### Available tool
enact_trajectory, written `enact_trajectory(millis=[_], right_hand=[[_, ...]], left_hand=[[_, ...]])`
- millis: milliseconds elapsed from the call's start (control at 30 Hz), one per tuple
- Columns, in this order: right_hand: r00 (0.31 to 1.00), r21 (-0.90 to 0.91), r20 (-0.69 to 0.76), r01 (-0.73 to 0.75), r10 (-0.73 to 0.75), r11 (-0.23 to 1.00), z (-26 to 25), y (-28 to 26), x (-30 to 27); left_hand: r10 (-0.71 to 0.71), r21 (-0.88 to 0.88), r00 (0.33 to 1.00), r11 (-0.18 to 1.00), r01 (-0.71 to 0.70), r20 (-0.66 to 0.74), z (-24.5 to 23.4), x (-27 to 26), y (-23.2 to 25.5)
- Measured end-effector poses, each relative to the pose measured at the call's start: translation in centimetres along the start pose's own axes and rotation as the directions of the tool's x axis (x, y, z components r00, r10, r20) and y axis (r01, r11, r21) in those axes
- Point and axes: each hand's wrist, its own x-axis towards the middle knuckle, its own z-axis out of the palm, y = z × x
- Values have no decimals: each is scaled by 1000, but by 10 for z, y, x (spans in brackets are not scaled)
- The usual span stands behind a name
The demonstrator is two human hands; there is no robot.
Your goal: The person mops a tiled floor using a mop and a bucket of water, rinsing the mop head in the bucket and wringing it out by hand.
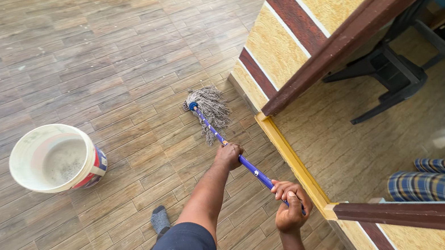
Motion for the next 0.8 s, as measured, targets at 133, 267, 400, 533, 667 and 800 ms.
enact_trajectory(millis=[133, 267, 400, 533, 667, 800], right_hand=[[996, 14, 94, 5, -6, 1000, 19, -11, 9], [981, 44, 192, -35, 25, 998, 25, -26, 18], [955, 126, 282, -129, 89, 984, 33, -29, 10], [889, 156, 421, -265, 179, 951, 65, -22, -6], [830, 138, 536, -265, 153, 954, 106, -30, -31], [822, 181, 567, -188, 54, 966, 118, -48, -37]], left_hand=[[-78, -86, 997, 993, 78, 3, -31, -25, -12], [-87, -122, 990, 990, 73, -115, -46, -63, -20], [-232, -158, 964, 965, 211, -128, -54, -112, -36], [-391, -277, 904, 900, 338, -169, -67, -177, -67], [-476, -295, 833, 869, 397, -283, -86, -223, -88], [-423, -334, 812, 894, 300, -402, -107, -246, -63]])
